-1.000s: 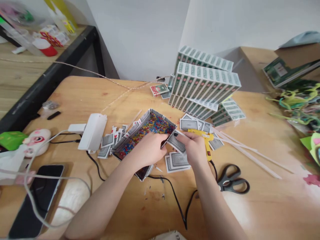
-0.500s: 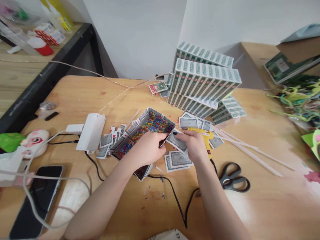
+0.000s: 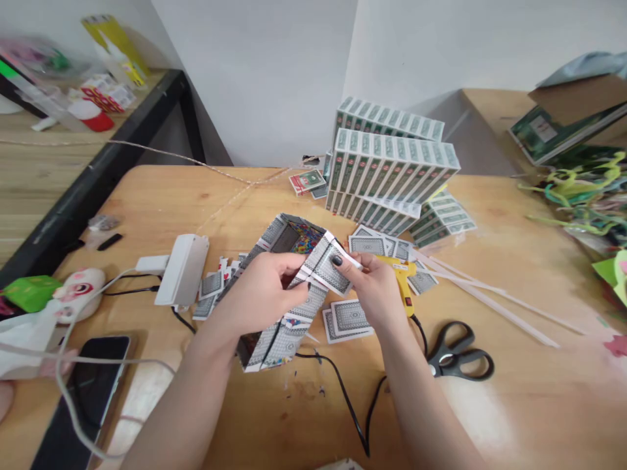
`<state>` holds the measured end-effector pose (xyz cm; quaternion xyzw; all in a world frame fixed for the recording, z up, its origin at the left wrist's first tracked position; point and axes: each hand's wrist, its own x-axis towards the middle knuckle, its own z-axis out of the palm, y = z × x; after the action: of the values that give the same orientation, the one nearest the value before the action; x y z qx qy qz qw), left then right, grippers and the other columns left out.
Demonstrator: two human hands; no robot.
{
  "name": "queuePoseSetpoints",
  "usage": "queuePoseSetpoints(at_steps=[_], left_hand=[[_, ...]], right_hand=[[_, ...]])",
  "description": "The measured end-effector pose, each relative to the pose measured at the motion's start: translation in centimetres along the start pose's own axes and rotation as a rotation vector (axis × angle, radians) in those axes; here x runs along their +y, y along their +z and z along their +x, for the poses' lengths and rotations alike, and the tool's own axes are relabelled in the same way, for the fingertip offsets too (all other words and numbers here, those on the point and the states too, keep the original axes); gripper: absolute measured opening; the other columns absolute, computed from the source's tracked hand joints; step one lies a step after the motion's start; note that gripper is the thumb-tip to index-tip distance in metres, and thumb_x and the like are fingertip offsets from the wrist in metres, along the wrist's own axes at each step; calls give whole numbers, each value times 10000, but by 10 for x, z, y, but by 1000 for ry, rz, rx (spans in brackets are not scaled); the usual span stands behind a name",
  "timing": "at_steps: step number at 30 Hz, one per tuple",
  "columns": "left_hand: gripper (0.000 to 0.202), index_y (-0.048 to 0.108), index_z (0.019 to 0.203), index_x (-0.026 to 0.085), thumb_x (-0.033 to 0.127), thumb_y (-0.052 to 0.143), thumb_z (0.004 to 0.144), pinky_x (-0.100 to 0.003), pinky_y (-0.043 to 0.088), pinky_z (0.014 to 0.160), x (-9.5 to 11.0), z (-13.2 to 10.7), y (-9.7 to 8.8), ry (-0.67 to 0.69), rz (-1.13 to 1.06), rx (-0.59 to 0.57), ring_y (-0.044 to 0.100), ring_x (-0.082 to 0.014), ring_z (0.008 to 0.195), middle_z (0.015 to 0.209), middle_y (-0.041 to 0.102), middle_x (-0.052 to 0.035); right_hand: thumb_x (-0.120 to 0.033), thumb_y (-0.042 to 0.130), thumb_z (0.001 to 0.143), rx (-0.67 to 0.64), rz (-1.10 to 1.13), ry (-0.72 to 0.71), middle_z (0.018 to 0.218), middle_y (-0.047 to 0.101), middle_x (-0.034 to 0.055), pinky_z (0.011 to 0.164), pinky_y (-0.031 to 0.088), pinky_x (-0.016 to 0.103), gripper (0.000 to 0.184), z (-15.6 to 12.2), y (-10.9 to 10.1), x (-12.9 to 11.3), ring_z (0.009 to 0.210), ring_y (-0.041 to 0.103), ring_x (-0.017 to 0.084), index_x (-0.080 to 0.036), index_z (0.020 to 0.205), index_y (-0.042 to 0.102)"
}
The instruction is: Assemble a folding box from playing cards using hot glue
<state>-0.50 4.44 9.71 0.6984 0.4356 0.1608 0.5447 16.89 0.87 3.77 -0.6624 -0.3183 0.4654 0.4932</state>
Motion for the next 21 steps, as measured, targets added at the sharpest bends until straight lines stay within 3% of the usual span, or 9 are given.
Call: queuePoseSetpoints(at_steps=[3, 11, 16, 21], left_hand=[[209, 692, 922, 143, 170, 574, 752, -213, 505, 604, 2, -4, -9, -24, -141, -5, 645, -153, 741, 790, 692, -14], [272, 654, 1031, 160, 208, 640, 764, -248, 542, 700, 2, -9, -18, -2, -189, -40, 664, -151, 787, 916, 715, -26], [169, 654, 859, 157, 310, 594, 822, -217, 481, 573, 5, -9, -12, -24, 4, 95, 624, -146, 706, 791, 693, 0], [159, 651, 832, 157, 284, 555, 834, -242, 460, 552, 9, -15, -5, -9, 207, 301, 617, -164, 665, 734, 698, -10]], right_hand=[[-514, 758, 590, -53, 85, -3, 1078, 689, 96, 579, 460, 229, 402, -9, 2, -16, 795, 647, 174, -171, 605, 548], [-367, 703, 699, 1, 7, -128, 1022, 735, 102, 795, 506, 334, 217, -22, 7, -30, 1021, 658, 244, -196, 625, 591], [-321, 679, 724, 9, -73, -183, 995, 745, 103, 757, 508, 323, 183, -25, 13, -35, 1009, 670, 249, -203, 619, 587], [-290, 679, 741, 62, -114, -229, 988, 748, 104, 644, 516, 305, 180, -30, 17, -45, 963, 691, 262, -204, 610, 590]])
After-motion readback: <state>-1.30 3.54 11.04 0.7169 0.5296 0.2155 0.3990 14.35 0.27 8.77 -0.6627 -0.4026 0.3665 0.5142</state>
